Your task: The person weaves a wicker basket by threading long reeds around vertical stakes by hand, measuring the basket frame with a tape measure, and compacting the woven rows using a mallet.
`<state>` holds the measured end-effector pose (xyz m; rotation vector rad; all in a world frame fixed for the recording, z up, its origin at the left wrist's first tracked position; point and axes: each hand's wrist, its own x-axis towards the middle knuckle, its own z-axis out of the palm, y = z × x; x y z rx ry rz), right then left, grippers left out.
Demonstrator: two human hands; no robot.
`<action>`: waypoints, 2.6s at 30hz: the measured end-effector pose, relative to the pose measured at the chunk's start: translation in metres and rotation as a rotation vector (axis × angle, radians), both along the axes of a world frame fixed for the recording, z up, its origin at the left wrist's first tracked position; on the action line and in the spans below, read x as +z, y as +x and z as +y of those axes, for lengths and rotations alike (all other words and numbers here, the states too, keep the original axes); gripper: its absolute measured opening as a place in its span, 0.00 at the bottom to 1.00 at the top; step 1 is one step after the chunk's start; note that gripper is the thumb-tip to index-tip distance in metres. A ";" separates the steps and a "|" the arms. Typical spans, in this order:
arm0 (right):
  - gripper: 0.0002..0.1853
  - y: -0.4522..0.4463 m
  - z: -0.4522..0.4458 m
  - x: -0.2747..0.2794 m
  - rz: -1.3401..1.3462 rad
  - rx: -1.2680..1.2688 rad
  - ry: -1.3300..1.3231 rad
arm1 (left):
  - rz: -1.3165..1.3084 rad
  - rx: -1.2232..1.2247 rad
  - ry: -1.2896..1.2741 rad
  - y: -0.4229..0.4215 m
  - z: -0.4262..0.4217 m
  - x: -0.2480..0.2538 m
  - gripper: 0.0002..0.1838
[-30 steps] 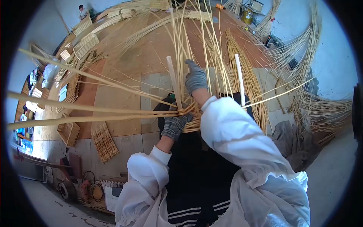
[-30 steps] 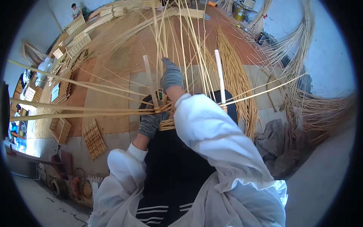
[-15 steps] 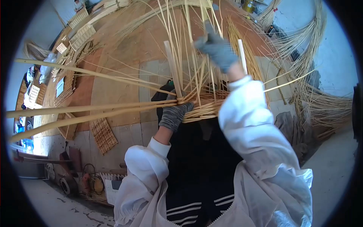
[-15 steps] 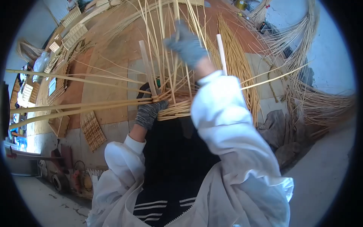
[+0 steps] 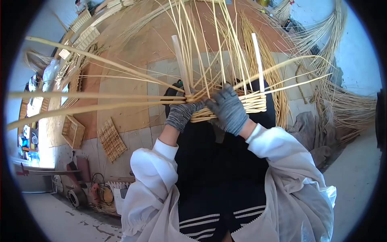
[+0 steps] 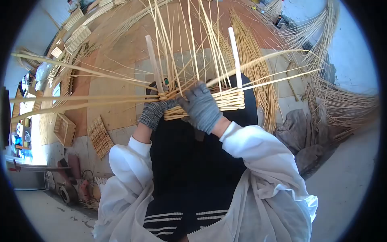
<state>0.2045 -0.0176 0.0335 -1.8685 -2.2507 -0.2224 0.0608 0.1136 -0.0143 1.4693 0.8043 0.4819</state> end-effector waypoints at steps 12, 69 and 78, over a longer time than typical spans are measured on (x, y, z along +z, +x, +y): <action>0.31 -0.007 0.004 0.000 -0.013 -0.048 -0.010 | 0.025 0.713 0.869 -0.088 -0.032 0.059 0.21; 0.07 0.107 -0.058 -0.013 1.988 -0.104 0.548 | 0.644 -0.427 0.857 0.056 -0.043 0.026 0.25; 0.24 0.092 0.128 0.061 0.236 -0.074 0.007 | 0.875 -0.065 0.722 0.065 -0.068 0.012 0.14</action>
